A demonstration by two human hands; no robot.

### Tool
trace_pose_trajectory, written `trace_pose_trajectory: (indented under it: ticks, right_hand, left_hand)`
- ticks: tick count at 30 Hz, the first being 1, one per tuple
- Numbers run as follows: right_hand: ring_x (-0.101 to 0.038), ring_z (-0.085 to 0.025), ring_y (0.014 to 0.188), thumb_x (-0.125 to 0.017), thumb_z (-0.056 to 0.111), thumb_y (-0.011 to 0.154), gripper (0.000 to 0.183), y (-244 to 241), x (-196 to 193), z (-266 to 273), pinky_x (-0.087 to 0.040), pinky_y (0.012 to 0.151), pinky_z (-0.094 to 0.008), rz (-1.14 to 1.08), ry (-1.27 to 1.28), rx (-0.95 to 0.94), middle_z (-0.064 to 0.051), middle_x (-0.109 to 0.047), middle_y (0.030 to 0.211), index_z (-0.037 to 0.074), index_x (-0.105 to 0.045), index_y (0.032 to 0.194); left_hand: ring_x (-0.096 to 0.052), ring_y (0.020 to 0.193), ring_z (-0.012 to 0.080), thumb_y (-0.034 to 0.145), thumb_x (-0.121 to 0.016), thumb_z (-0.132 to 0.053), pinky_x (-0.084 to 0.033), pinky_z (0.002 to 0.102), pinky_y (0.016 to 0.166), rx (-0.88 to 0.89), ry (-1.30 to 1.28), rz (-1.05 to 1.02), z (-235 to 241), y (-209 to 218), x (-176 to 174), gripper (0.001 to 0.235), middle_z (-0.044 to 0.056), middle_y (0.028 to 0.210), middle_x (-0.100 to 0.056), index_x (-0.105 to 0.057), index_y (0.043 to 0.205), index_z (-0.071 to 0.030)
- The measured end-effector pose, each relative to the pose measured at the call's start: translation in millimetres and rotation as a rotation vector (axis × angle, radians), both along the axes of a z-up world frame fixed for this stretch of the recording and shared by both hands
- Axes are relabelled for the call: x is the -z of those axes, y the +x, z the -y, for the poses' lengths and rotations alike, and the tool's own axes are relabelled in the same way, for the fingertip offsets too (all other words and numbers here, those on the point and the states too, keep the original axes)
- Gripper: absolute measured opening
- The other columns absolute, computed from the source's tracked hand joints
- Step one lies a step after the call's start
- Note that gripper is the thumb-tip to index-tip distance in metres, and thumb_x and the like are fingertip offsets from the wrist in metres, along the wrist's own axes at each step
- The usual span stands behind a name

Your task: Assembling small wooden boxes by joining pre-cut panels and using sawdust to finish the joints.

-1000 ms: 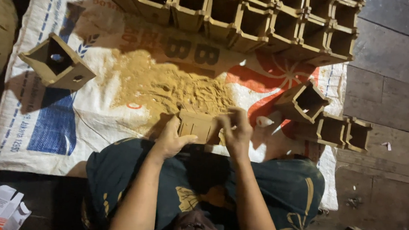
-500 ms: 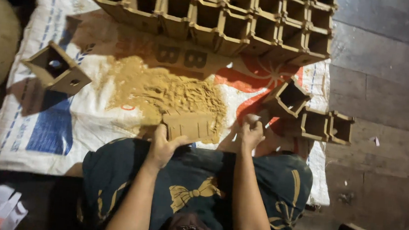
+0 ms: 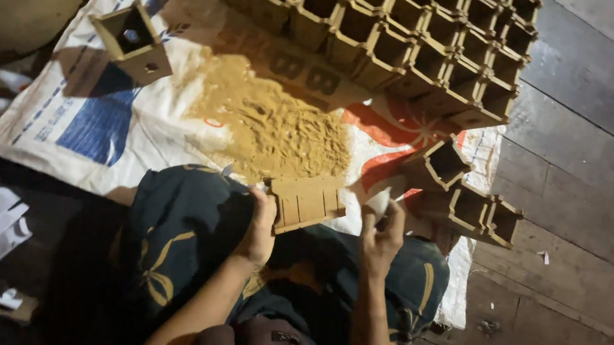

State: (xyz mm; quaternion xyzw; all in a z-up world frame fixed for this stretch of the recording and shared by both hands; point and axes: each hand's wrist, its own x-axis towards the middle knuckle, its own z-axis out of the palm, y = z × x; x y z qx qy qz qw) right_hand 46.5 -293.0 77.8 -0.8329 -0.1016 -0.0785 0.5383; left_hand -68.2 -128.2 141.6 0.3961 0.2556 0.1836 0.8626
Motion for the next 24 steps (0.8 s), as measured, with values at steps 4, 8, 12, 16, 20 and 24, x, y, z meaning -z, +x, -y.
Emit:
trace_pose_trajectory:
  ticks: [4,8,12,16,20,24]
  right_hand:
    - [-0.067,-0.026,0.068,-0.085,0.012,0.086,0.035,-27.3,-15.5,-24.0,-0.056,0.068,-0.038,0.088,-0.111,-0.081,-0.016,-0.073,0.090,0.011,-0.075,0.119]
    - [-0.073,-0.031,0.082,-0.088,0.011,0.078,0.040,-40.6,-6.6,-41.9,-0.056,0.081,-0.038,0.162,-0.252,-0.147,-0.010,-0.074,0.090,0.019,-0.077,0.115]
    - [-0.073,-0.032,0.081,-0.089,0.015,0.075,0.039,-48.2,1.4,-52.2,-0.057,0.069,-0.042,0.193,-0.325,-0.231,-0.008,-0.072,0.087,0.020,-0.076,0.111]
    - [-0.073,-0.030,0.077,-0.089,0.016,0.077,0.034,-53.5,3.2,-60.0,-0.058,0.068,-0.037,0.238,-0.389,-0.270,-0.005,-0.070,0.084,0.018,-0.077,0.109]
    - [-0.070,-0.029,0.073,-0.088,0.014,0.078,0.032,-56.4,-4.6,-68.4,-0.057,0.066,-0.035,0.274,-0.410,-0.292,-0.005,-0.067,0.083,0.016,-0.078,0.108]
    - [-0.067,-0.028,0.072,-0.089,0.010,0.076,0.033,-54.6,-6.5,-70.4,-0.055,0.065,-0.032,0.306,-0.392,-0.288,-0.005,-0.064,0.081,0.014,-0.079,0.107]
  left_hand:
    - [-0.037,0.141,0.0255,0.105,-0.010,-0.061,-0.023,0.045,0.123,-0.044,-0.002,-0.057,-4.1,-3.6,25.9,0.080,0.019,0.157,-0.032,-0.031,0.156,-0.002]
    - [-0.018,0.110,0.0193,0.105,-0.016,-0.066,-0.018,0.032,0.100,-0.040,-0.047,-0.202,-8.7,6.0,35.3,0.057,0.004,0.122,-0.012,-0.018,0.117,-0.010]
    - [-0.012,0.154,0.0296,0.103,-0.008,-0.067,-0.007,0.044,0.127,0.039,-0.025,-0.283,-6.6,15.9,84.7,0.082,0.014,0.168,-0.001,-0.005,0.163,-0.010]
    - [-0.012,0.154,0.0301,0.104,-0.008,-0.066,-0.007,0.044,0.127,0.029,-0.054,-0.286,-10.8,19.0,78.1,0.082,0.014,0.168,-0.002,-0.005,0.163,-0.010]
    - [-0.013,0.153,0.0311,0.104,-0.006,-0.065,-0.007,0.045,0.126,0.013,-0.054,-0.293,-11.4,18.1,72.3,0.082,0.016,0.168,-0.002,-0.006,0.163,-0.009]
    - [-0.013,0.153,0.0322,0.104,-0.005,-0.064,-0.006,0.045,0.126,0.019,-0.042,-0.299,-12.1,19.9,66.9,0.082,0.017,0.167,-0.002,-0.007,0.162,-0.007]
